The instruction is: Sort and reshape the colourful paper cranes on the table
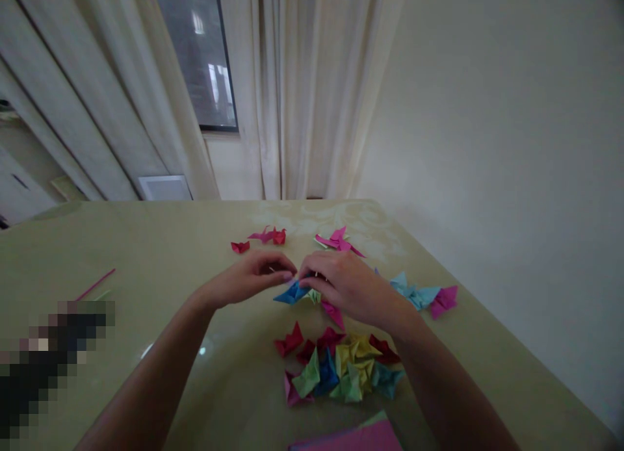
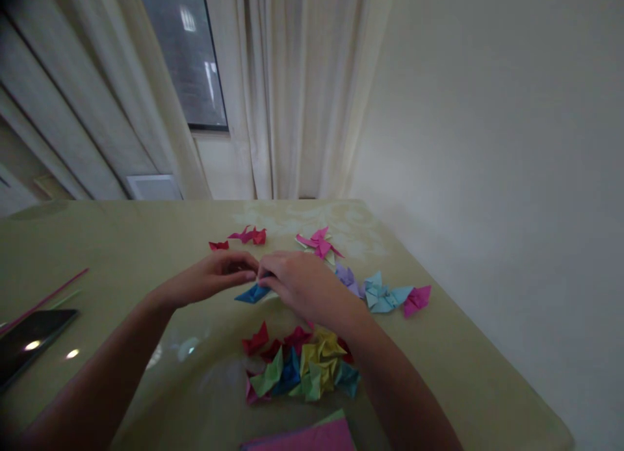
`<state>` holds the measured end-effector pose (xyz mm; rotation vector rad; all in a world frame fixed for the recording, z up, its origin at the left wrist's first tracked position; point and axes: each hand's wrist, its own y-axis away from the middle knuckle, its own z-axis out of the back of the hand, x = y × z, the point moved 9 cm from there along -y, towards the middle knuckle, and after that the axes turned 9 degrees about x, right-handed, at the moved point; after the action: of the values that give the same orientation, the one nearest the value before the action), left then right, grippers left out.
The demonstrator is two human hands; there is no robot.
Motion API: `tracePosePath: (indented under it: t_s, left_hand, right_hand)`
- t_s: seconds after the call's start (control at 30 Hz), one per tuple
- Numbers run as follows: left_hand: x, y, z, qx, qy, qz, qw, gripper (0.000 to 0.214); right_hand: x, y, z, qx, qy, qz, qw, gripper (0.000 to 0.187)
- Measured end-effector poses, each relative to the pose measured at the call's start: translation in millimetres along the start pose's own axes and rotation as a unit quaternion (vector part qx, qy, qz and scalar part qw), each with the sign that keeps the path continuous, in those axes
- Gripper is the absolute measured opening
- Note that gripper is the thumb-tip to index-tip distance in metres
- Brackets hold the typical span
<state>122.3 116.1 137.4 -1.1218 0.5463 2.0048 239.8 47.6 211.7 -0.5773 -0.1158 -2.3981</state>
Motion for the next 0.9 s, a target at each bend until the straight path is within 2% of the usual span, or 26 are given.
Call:
tracePosePath:
  t_s: [0.03, 0.07, 0.1, 0.13, 0.17, 0.2, 0.23, 0.3, 0.4, 0.57, 0.67, 0.73, 0.8, 0.83, 0.9]
  left_hand:
    - [18, 2, 14.1, -0.065, -0.025, 0.020, 0.997, 0.037]
    - [41, 9, 32.9, -0.164, -0.066, 0.060, 0.982, 0.041]
    - [65, 19, 46.8, -0.237, -0.125, 0.125, 0.955, 0.042]
    - [88, 28, 54.9, -0.277, -0.189, 0.189, 0.923, 0.045]
    - [107, 36, 59.5, -0.300, -0.238, 0.240, 0.892, 0.052]
    - [124, 40, 59.4, -0.294, -0.267, 0.277, 0.875, 0.057]
    - [135, 43, 58.4, -0.284, -0.291, 0.299, 0.863, 0.060]
    - [147, 45, 54.3, -0.256, -0.319, 0.311, 0.858, 0.061]
    - [144, 42, 52.2, -0.238, -0.347, 0.295, 0.858, 0.054]
    - [137, 43, 58.9, -0.255, -0.360, 0.271, 0.856, 0.035]
    - [141, 47, 67.1, -0.284, -0.323, 0.261, 0.864, 0.020]
    - [141, 49, 74.2, -0.312, -0.263, 0.256, 0.876, 0.013]
    - [125, 45, 78.5, -0.336, -0.194, 0.212, 0.897, 0.015]
    - [107, 41, 78.3, -0.341, -0.168, 0.168, 0.910, 0.018]
    - [57, 31, 71.2, -0.331, -0.147, 0.053, 0.930, 0.023]
  right_hand:
    - [0, 4, 4, 0.002, 0.002, 0.000, 1.000, 0.013]
    - [0, 8, 7, 0.004, 0.005, -0.001, 1.000, 0.015]
    - [0, 12, 11, 0.009, 0.008, -0.002, 1.000, 0.017]
    - [0, 16, 14, 0.014, 0.009, -0.001, 1.000, 0.020]
    - [1, 19, 16, 0.019, 0.009, 0.002, 1.000, 0.023]
    - [1, 22, 19, 0.024, 0.008, 0.005, 1.000, 0.026]
    - [1, 25, 21, 0.025, 0.007, 0.005, 1.000, 0.028]
    - [-1, 27, 25, 0.011, 0.007, -0.007, 1.000, 0.030]
    - [-6, 26, 30, -0.021, 0.003, -0.027, 0.999, 0.024]
    - [-10, 21, 26, -0.022, -0.011, -0.038, 0.999, 0.016]
    - [-11, 20, 27, -0.027, -0.008, -0.042, 0.999, 0.013]
    - [-11, 20, 27, -0.030, -0.012, -0.042, 0.999, 0.013]
    - [-11, 20, 26, -0.035, -0.018, -0.045, 0.998, 0.014]
    - [-11, 19, 26, -0.041, -0.022, -0.045, 0.998, 0.015]
    - [-10, 18, 27, -0.063, -0.031, -0.039, 0.997, 0.022]
